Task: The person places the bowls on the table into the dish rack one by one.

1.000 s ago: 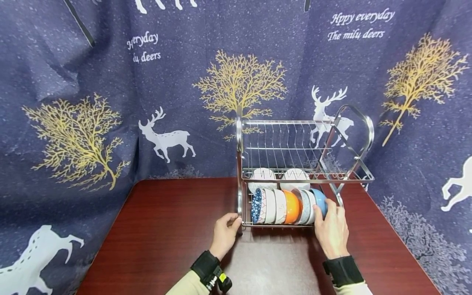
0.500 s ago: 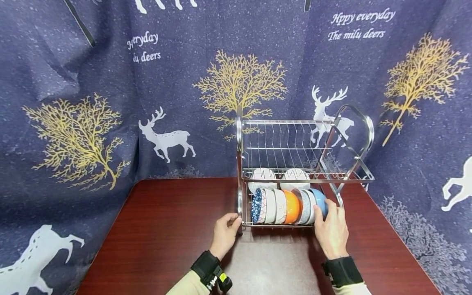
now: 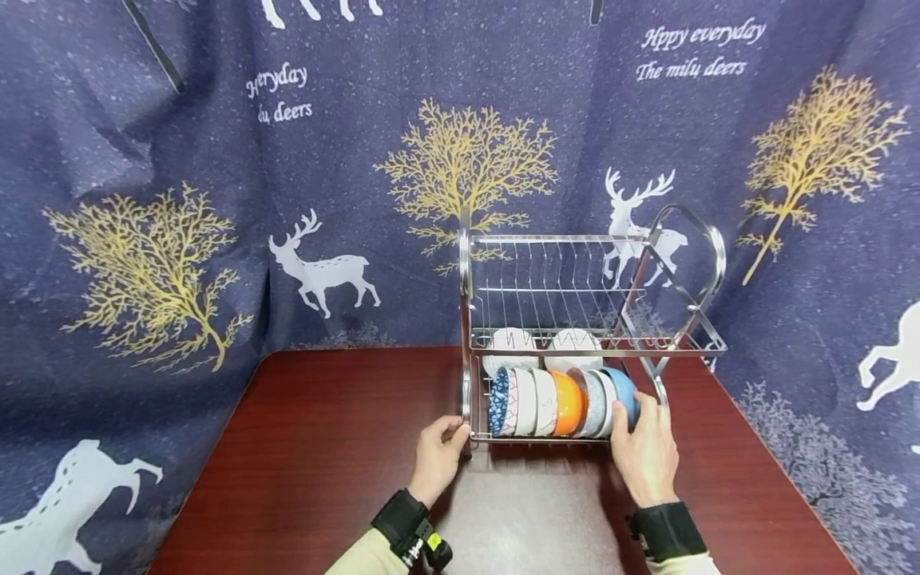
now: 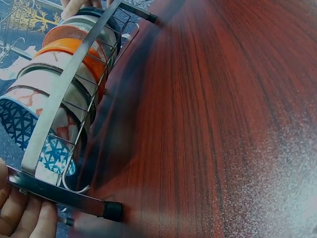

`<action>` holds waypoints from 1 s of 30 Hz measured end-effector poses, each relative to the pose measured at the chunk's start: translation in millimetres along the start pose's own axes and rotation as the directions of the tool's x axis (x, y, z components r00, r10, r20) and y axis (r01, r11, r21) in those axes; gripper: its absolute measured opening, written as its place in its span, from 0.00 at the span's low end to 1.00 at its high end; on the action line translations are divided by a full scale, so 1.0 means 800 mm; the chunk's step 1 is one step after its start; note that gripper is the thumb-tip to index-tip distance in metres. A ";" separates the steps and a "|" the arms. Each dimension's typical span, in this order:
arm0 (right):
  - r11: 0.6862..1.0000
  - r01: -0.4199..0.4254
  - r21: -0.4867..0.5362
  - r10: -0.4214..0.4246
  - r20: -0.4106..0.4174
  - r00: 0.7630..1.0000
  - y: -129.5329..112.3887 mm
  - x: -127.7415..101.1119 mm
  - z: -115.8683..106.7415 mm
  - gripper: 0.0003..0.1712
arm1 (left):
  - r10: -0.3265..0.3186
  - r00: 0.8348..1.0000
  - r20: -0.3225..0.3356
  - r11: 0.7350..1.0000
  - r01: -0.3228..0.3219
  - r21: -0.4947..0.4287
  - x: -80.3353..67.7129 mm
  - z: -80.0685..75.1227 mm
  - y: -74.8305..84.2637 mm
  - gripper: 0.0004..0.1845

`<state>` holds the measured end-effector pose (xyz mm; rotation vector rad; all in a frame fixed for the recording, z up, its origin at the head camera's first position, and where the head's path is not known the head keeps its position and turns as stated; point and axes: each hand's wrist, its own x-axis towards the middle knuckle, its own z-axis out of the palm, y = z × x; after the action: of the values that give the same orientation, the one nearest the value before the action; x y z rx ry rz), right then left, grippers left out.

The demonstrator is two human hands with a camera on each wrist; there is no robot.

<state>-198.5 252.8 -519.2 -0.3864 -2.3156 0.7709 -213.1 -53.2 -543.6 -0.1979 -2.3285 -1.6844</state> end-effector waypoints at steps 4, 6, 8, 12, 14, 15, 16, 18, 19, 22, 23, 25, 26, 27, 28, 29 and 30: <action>1.000 -0.005 -0.001 0.005 0.006 1.000 -0.001 -0.001 0.001 0.23 | -0.035 0.999 0.003 0.999 0.035 0.009 -0.001 -0.001 0.000 0.06; 1.000 -0.002 0.003 0.002 0.002 1.000 0.000 -0.001 0.001 0.23 | -0.046 0.999 0.001 0.999 0.046 0.011 -0.001 -0.001 0.001 0.05; 1.000 0.004 0.013 -0.004 0.000 1.000 0.001 -0.002 0.001 0.23 | -0.037 0.999 0.002 0.999 0.037 0.013 -0.001 -0.001 0.001 0.06; 0.999 0.015 0.043 -0.015 -0.008 1.000 0.005 -0.002 0.001 0.22 | -0.008 1.000 -0.003 1.000 0.008 0.009 -0.001 0.000 0.002 0.06; 0.998 0.019 0.053 -0.018 -0.013 1.000 0.006 -0.003 0.002 0.22 | 0.003 1.000 -0.007 1.000 -0.003 0.007 -0.001 0.000 0.001 0.05; 0.998 0.020 0.055 -0.019 -0.015 1.000 0.007 -0.003 0.002 0.22 | 0.010 1.000 -0.007 1.000 -0.010 0.006 -0.001 0.000 0.001 0.05; 0.998 0.020 0.056 -0.020 -0.018 1.000 0.007 -0.003 0.001 0.22 | 0.016 1.000 -0.007 1.000 -0.016 0.006 -0.001 0.000 0.000 0.05; 0.998 0.021 0.058 -0.020 -0.022 1.000 0.007 -0.004 0.001 0.22 | 0.024 1.000 -0.007 1.000 -0.023 0.004 -0.001 0.000 0.000 0.05; 0.998 0.021 0.059 -0.020 -0.024 1.000 0.006 -0.004 0.001 0.22 | 0.023 1.000 -0.006 1.000 -0.023 0.003 -0.001 0.000 -0.001 0.05; 0.998 0.016 0.063 -0.014 -0.031 0.999 0.006 -0.004 0.000 0.21 | 0.024 1.000 -0.005 1.000 -0.024 0.001 -0.001 0.000 -0.001 0.05; 0.998 0.014 0.066 -0.012 -0.033 0.999 0.006 -0.004 0.000 0.21 | 0.026 1.000 -0.005 1.000 -0.026 0.001 -0.001 0.000 -0.002 0.05; 0.997 0.010 0.071 -0.007 -0.037 0.999 0.006 -0.005 0.000 0.21 | 0.020 1.000 -0.004 1.000 -0.020 0.002 -0.001 0.000 -0.002 0.06; 0.997 0.008 0.074 -0.005 -0.038 0.999 0.007 -0.005 0.000 0.21 | 0.020 1.000 -0.002 1.000 -0.020 0.002 -0.001 0.000 -0.002 0.06; 0.997 0.005 0.077 -0.003 -0.037 0.999 0.007 -0.005 0.000 0.21 | 0.018 1.000 0.000 1.000 -0.018 -0.001 -0.001 0.000 -0.002 0.06; 0.997 0.005 0.079 -0.002 -0.037 0.999 0.007 -0.005 0.000 0.21 | 0.020 1.000 0.001 1.000 -0.020 -0.001 -0.001 0.000 -0.002 0.06; 0.997 0.005 0.081 -0.002 -0.036 0.999 0.007 -0.005 0.000 0.21 | 0.016 1.000 0.002 1.000 -0.016 -0.003 0.000 0.000 -0.002 0.06; 0.997 0.007 0.082 -0.004 -0.037 0.999 0.007 -0.005 0.000 0.21 | 0.011 1.000 0.003 1.000 -0.011 -0.005 0.000 0.000 -0.002 0.06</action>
<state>-195.4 255.1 -524.8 -0.3552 -2.2416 0.8459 -213.5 -53.4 -545.1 -0.2138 -2.3221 -1.6862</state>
